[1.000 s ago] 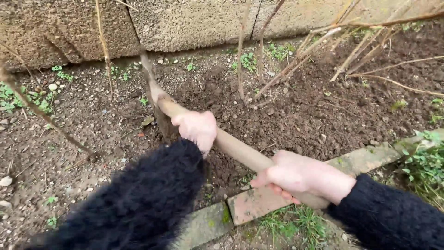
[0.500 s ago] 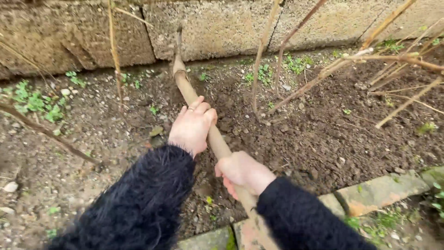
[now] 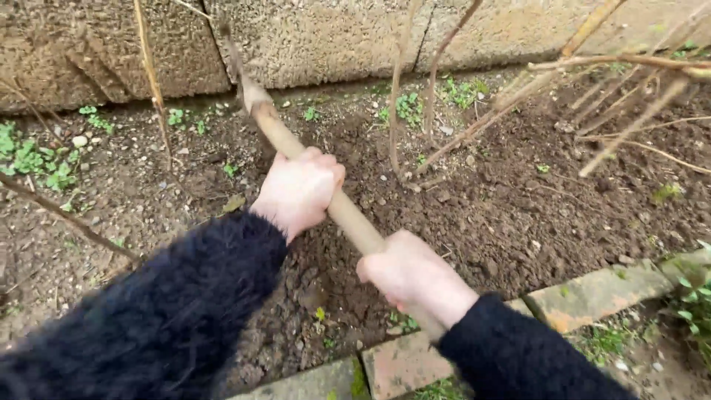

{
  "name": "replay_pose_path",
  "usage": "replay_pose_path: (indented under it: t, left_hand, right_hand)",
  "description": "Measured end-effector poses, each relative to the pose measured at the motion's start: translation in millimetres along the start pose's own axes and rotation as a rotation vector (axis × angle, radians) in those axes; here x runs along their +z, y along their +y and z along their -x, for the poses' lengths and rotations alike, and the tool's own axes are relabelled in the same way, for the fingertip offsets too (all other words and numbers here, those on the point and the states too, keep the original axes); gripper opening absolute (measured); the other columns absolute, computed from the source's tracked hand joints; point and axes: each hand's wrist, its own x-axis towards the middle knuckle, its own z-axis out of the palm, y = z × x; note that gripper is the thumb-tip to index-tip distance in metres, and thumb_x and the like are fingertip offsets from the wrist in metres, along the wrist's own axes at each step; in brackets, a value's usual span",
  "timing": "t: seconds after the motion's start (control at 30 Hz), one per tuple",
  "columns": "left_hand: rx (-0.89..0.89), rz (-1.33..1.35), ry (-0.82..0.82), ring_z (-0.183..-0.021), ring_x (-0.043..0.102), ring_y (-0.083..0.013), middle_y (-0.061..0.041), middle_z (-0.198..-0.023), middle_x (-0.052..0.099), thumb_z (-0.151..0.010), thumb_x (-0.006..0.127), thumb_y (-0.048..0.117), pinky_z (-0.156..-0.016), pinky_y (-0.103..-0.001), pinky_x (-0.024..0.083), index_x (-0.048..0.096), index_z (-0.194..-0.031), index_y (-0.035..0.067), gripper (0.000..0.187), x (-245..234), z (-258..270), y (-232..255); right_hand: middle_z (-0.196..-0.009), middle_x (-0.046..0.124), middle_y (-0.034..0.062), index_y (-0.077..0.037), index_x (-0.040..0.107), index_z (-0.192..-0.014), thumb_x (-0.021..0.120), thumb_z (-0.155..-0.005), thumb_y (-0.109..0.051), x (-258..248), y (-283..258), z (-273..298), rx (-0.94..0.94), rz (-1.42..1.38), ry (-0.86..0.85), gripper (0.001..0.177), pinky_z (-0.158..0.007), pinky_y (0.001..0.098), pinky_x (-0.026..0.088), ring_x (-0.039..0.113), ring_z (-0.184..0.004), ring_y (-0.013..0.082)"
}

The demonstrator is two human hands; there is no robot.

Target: The person uses a pickaxe to break up and loosen soil in a garden bed next to a brick wall. The person repeatedly strikes the ground and pulls back to turn over the earth around small plants.

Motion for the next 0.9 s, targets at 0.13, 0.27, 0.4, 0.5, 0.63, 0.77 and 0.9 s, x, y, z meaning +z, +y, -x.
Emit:
replay_pose_path:
  t: [0.13, 0.27, 0.4, 0.5, 0.63, 0.77, 0.9]
  left_hand:
    - [0.005, -0.077, 0.226, -0.12, 0.057, -0.0226, 0.0, -0.102, 0.069, -0.073, 0.079, 0.006, -0.104, -0.073, 0.037, 0.07, -0.099, 0.02, 0.03, -16, -25, -3]
    - [-0.13, 0.245, 0.078, -0.152, 0.027, -0.033, -0.008, -0.14, 0.055, -0.049, 0.099, 0.025, -0.121, -0.064, 0.028, 0.057, -0.106, 0.018, 0.071, 20, -48, 15]
    - [-0.167, 0.293, 0.024, -0.156, 0.017, -0.0344, -0.01, -0.15, 0.044, -0.048, 0.103, 0.024, -0.118, -0.059, 0.038, 0.056, -0.107, 0.017, 0.076, 26, -35, 35]
    - [-0.166, 0.311, 0.092, -0.15, 0.032, -0.0327, -0.008, -0.129, 0.057, -0.069, 0.085, 0.0, -0.111, -0.06, 0.045, 0.06, -0.1, 0.013, 0.042, 32, -22, 50]
    - [-0.041, 0.116, 0.125, -0.134, 0.041, -0.0291, -0.006, -0.11, 0.055, -0.085, 0.064, 0.012, -0.103, -0.066, 0.041, 0.061, -0.102, 0.013, 0.018, 57, -10, 61]
    - [0.045, 0.067, 0.065, -0.125, 0.045, -0.0317, -0.009, -0.109, 0.057, -0.092, 0.059, 0.012, -0.099, -0.071, 0.045, 0.06, -0.1, 0.009, 0.008, 25, -9, 55]
    - [0.117, 0.09, 0.222, -0.128, 0.048, -0.0315, -0.011, -0.117, 0.062, -0.082, 0.07, 0.012, -0.099, -0.072, 0.047, 0.063, -0.105, 0.005, 0.025, 6, -32, 44]
  right_hand:
    - [-0.043, 0.058, 0.0116, 0.008, 0.071, -0.084, 0.066, -0.076, -0.021, -10, 0, -55, -0.061, -0.013, 0.103, 0.031, -0.05, 0.0338, 0.051, 0.059, -0.035, 0.0231]
    - [-0.042, 0.057, 0.0023, -0.003, 0.071, -0.073, 0.06, -0.07, -0.025, 7, 19, -115, 0.089, 0.081, 0.094, 0.025, -0.052, 0.0329, 0.049, 0.066, -0.041, 0.0214]
    - [-0.044, 0.051, 0.0018, 0.0, 0.063, -0.077, 0.053, -0.078, -0.022, 12, 28, -81, -0.014, 0.246, -0.018, 0.025, -0.054, 0.0278, 0.045, 0.053, -0.034, 0.0182]
    - [-0.049, 0.06, 0.0105, 0.002, 0.072, -0.079, 0.064, -0.069, -0.025, 23, 60, -81, 0.03, -0.049, 0.047, 0.03, -0.054, 0.0378, 0.05, 0.063, -0.042, 0.0231]
    - [-0.045, 0.055, 0.0137, 0.0, 0.056, -0.053, 0.059, -0.069, -0.011, 24, 60, -39, 0.104, -0.223, -0.01, 0.019, -0.041, 0.0369, 0.039, 0.047, -0.036, 0.0255]
    - [-0.043, 0.054, 0.0143, 0.002, 0.055, -0.054, 0.064, -0.066, -0.01, 17, 52, -26, 0.113, -0.262, 0.011, 0.019, -0.037, 0.0381, 0.033, 0.046, -0.034, 0.0264]
    - [-0.067, 0.066, 0.0063, -0.005, 0.07, -0.086, 0.063, -0.072, -0.021, 0, 35, -26, 0.153, -0.092, 0.185, 0.023, -0.052, 0.0376, 0.041, 0.059, -0.055, 0.0225]
